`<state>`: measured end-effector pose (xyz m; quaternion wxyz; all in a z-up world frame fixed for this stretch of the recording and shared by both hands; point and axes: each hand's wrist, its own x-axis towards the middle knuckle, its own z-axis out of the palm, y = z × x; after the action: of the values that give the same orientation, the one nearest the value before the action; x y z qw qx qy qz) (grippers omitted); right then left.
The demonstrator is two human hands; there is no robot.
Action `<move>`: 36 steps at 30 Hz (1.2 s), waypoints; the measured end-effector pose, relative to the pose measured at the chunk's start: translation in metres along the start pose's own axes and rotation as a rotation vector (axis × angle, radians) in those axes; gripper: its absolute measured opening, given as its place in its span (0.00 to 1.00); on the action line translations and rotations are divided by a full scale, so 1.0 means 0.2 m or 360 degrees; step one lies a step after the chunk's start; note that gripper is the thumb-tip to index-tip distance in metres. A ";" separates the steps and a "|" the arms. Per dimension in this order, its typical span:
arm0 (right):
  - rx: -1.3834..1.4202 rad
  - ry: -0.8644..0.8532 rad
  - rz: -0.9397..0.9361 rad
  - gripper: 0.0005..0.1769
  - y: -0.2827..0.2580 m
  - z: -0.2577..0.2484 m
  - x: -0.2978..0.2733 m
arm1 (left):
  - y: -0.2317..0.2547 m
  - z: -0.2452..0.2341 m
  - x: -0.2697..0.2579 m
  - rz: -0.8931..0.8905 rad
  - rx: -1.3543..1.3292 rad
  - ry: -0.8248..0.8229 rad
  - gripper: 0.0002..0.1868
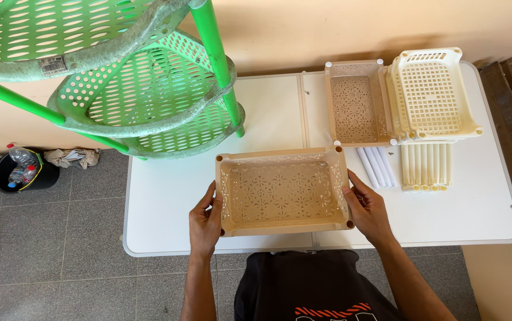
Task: The person assembles a three-tier plastic storage rack by inserting white plastic poles into the corners of beige trays and stacking them vertically. They handle multiple trays and poles, aligning and securing each layer to form a stable structure.
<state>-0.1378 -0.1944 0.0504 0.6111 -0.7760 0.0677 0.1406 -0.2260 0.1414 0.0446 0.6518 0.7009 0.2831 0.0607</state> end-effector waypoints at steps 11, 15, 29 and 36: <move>0.0026 -0.0010 0.0074 0.23 0.18 -0.09 -0.01 | -0.09 -0.07 -0.01 0.0043 0.0036 -0.0062 0.25; -0.0016 -0.0130 -0.0105 0.18 0.23 -0.20 -0.04 | -0.21 -0.20 -0.08 0.0276 -0.0067 -0.0180 0.24; -0.0624 -0.0172 -0.0296 0.17 0.18 -0.16 -0.24 | -0.50 -0.11 -0.25 0.0721 0.0555 0.0256 0.13; -0.0650 -0.0167 -0.0309 0.14 0.25 -0.16 -0.26 | -0.52 -0.12 -0.23 0.0740 0.0640 0.0217 0.11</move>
<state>-0.1967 -0.2411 0.0272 0.4548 -0.8780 -0.0689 0.1320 -0.3086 0.1397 -0.0378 0.4484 0.8560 0.1646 0.1979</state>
